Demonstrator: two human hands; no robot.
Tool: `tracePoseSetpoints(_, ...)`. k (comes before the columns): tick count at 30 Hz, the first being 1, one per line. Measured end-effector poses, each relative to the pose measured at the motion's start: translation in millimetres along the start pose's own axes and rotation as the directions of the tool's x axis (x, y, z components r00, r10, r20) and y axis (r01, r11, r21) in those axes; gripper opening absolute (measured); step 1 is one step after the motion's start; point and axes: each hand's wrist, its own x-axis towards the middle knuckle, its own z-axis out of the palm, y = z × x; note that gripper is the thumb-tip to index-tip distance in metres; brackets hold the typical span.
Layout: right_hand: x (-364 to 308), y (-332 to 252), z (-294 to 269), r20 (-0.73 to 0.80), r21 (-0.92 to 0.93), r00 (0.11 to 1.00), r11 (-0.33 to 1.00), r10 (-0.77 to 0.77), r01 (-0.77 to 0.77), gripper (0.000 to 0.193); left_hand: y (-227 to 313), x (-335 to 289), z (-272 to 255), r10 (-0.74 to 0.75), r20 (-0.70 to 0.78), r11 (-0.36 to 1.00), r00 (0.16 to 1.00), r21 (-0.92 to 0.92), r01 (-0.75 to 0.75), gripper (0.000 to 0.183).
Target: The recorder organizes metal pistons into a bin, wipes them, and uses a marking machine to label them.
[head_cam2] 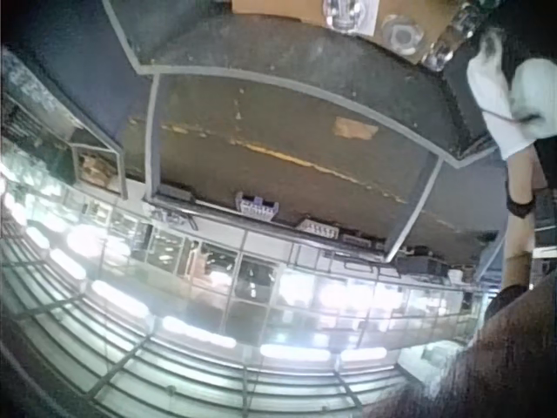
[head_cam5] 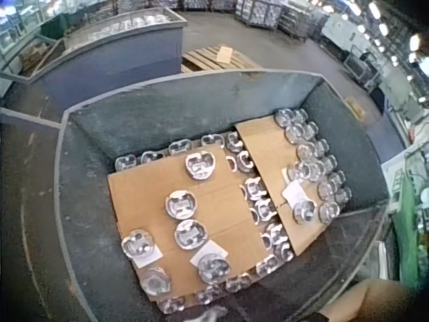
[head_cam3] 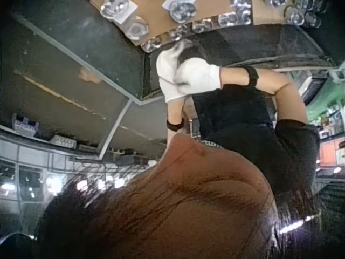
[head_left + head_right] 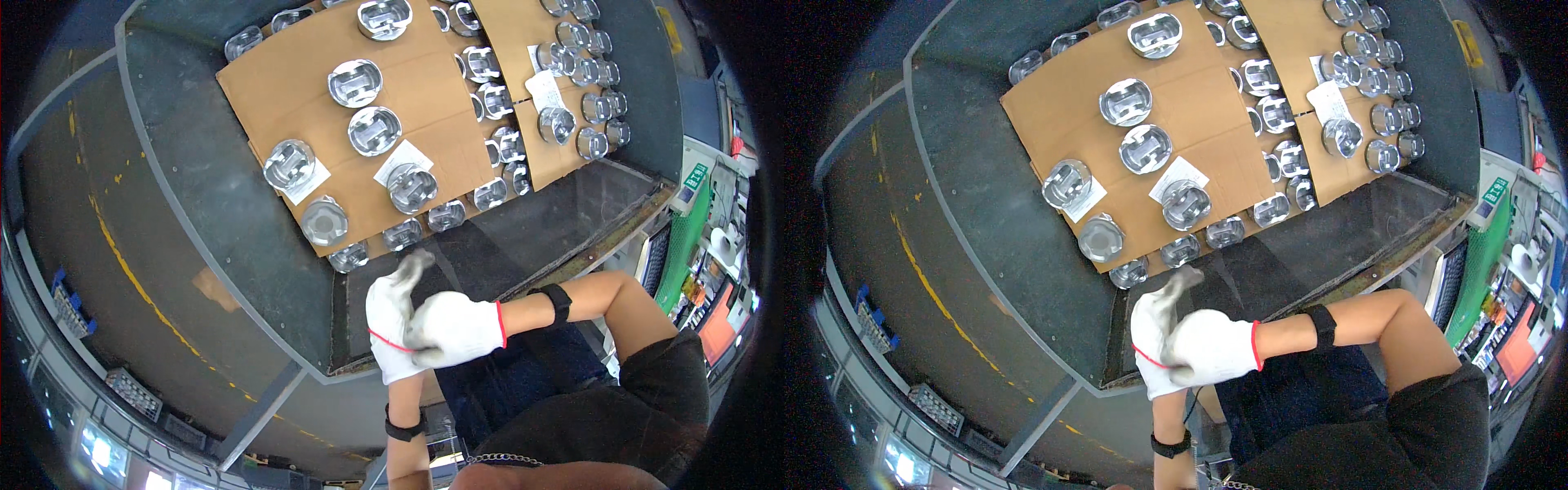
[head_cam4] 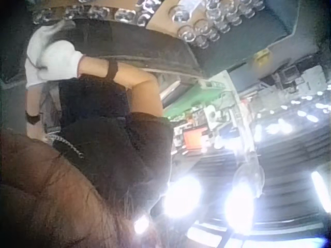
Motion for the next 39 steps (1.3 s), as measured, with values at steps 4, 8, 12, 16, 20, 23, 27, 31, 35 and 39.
tracePoseSetpoints(4,-10.5,-2.4,7.8,0.100,-0.071,0.993,0.995,-0.067,0.074,0.022,11.7,39.1,36.0,-0.401,0.392,0.836,0.828,-0.212,0.506,0.050)
tracePoseSetpoints(8,-3.7,0.5,-1.1,0.118,0.137,0.993,0.989,0.029,-0.045,0.030,26.2,64.3,42.5,-0.100,0.534,0.620,0.840,-0.627,0.472,0.049)
tracePoseSetpoints(12,7.0,-1.5,-1.5,0.030,0.258,0.999,0.966,-0.027,0.019,0.030,27.2,69.2,28.9,-0.062,0.454,0.886,0.889,-0.384,0.258,0.056)
tracePoseSetpoints(16,3.6,0.3,13.8,0.054,0.103,0.999,0.995,0.007,-0.013,0.028,20.5,69.5,25.1,-0.035,0.499,0.991,0.866,-0.091,0.093,0.058)
tracePoseSetpoints(20,3.2,1.5,12.8,0.099,0.138,0.994,0.988,0.053,-0.067,0.032,19.5,65.1,41.0,0.258,0.348,0.832,0.901,-0.555,-0.024,0.048)
tracePoseSetpoints(23,4.9,-5.3,10.8,0.121,0.183,0.991,0.980,0.059,-0.080,0.033,45.5,51.3,51.5,-0.102,0.393,0.542,0.914,-0.748,0.383,0.053)
tracePoseSetpoints(27,5.5,-10.2,11.0,0.173,0.164,0.985,0.985,0.020,-0.049,0.034,34.1,52.4,52.1,0.011,0.344,0.750,0.939,-0.624,0.220,0.057)
tracePoseSetpoints(31,6.5,-15.8,17.7,0.171,0.184,0.984,0.983,-0.055,0.023,0.033,29.3,49.5,54.6,0.093,0.228,0.919,0.969,-0.395,0.005,0.067)
tracePoseSetpoints(35,8.3,-22.3,8.6,0.124,0.148,0.990,0.988,-0.065,0.046,0.025,31.3,57.6,62.9,0.058,0.092,0.912,0.994,-0.411,-0.015,0.065)
tracePoseSetpoints(39,3.9,-23.5,12.6,0.059,0.165,0.996,0.985,-0.062,0.052,0.026,24.5,59.1,55.7,0.032,0.109,0.875,0.994,-0.483,0.025,0.066)
